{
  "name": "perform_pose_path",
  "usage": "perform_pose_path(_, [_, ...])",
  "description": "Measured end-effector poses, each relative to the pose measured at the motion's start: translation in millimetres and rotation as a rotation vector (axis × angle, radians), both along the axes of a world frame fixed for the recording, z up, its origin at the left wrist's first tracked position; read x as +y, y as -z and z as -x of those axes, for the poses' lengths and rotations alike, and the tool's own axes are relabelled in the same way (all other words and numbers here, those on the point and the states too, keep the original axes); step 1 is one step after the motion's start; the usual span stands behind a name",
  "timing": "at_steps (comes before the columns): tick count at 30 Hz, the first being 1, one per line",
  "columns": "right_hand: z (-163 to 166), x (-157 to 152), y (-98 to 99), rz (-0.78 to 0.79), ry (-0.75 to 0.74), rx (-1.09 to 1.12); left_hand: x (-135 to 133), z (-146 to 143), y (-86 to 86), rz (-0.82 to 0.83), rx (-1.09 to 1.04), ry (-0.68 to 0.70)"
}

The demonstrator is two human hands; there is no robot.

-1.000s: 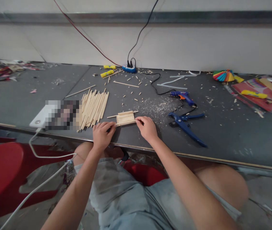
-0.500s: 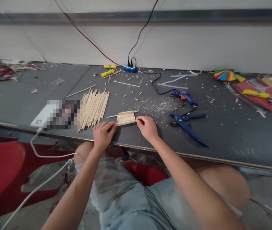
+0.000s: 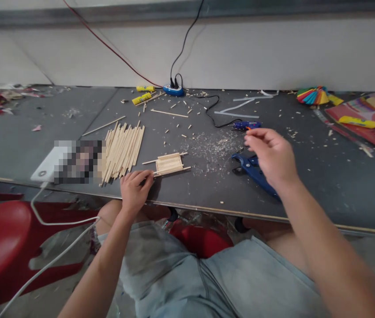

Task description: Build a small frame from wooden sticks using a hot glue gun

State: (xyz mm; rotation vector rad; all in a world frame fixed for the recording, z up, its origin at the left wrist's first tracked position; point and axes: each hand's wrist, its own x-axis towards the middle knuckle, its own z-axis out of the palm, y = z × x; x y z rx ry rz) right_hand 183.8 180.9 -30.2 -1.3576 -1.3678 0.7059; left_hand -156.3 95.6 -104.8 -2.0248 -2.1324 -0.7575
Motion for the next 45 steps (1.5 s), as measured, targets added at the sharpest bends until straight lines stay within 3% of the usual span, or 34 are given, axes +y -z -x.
perform_pose_path(2, [-29,1,1.4,0.053,0.031,-0.17,1,0,0.0,0.002,-0.003,0.002])
perform_pose_path(8, [-87,-2,31.9,0.306,-0.102,-0.614,3,0,-1.9,0.035,-0.015,0.021])
perform_pose_path(15, [-104,-8,51.7,0.434,-0.41,-1.157,6,1,-4.9,0.053,-0.155,0.028])
perform_pose_path(22, [-117,0,53.8,0.427,-0.53,-1.303,2,-19,-11.8,0.076,-0.245,0.032])
perform_pose_path(28, [-116,3,42.7,0.386,-0.545,-1.343,0,-38,-21.9,0.07,-0.292,0.021])
perform_pose_path(38, [-103,-3,43.5,0.491,-0.376,-1.21,-2,-64,-40.7,0.049,-0.362,0.075])
perform_pose_path(42, [-76,-19,25.3,0.68,-0.336,-0.95,0,-73,-45.8,0.048,-0.38,0.094])
perform_pose_path(45, [-51,-42,5.9,0.827,-0.439,-0.632,2,-79,-50.2,0.046,-0.363,0.102])
